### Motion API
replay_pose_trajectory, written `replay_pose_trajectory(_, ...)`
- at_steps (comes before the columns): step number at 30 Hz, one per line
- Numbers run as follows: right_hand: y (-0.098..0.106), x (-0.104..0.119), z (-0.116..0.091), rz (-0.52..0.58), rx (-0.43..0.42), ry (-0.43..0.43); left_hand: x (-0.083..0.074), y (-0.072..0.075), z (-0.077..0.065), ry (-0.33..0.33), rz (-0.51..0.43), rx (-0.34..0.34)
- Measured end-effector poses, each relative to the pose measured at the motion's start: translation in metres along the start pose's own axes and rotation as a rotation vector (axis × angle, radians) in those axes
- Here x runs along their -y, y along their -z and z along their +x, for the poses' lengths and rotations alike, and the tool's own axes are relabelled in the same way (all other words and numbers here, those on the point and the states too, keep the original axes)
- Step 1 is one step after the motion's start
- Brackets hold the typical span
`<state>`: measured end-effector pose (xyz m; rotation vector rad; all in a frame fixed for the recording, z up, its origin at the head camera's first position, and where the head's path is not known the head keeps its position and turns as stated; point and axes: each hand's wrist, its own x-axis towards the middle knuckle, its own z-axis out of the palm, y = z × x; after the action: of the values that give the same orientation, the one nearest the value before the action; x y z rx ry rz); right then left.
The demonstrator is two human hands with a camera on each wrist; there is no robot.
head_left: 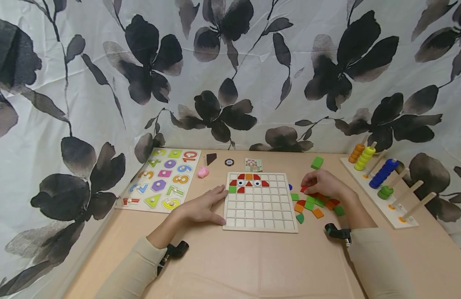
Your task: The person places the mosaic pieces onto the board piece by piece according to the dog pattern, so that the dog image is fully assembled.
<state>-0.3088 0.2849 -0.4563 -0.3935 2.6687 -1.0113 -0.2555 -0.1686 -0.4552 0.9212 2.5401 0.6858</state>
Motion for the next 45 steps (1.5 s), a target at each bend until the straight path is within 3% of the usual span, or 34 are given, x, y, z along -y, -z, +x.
replay_pose_trajectory(9,-0.009,0.007,0.007,0.0,-0.033,0.098,0.001,-0.002,0.0,-0.001,-0.003,0.013)
replay_pose_trajectory(16,-0.009,0.041,0.015,0.0,-0.168,0.254,0.001,-0.001,0.001,-0.003,0.01,0.003)
replay_pose_trajectory(19,-0.012,0.055,0.021,0.021,-0.185,0.337,-0.001,0.0,0.001,0.0,0.013,0.003)
replay_pose_trajectory(28,-0.044,0.097,0.046,-0.006,-0.043,0.388,0.0,-0.001,0.0,0.006,0.007,0.003)
replay_pose_trajectory(35,-0.07,0.109,0.059,-0.12,0.055,0.448,0.001,-0.002,0.001,-0.007,-0.001,0.003)
replay_pose_trajectory(45,-0.083,0.116,0.059,-0.255,0.002,0.41,0.002,-0.002,0.002,-0.005,0.012,0.005)
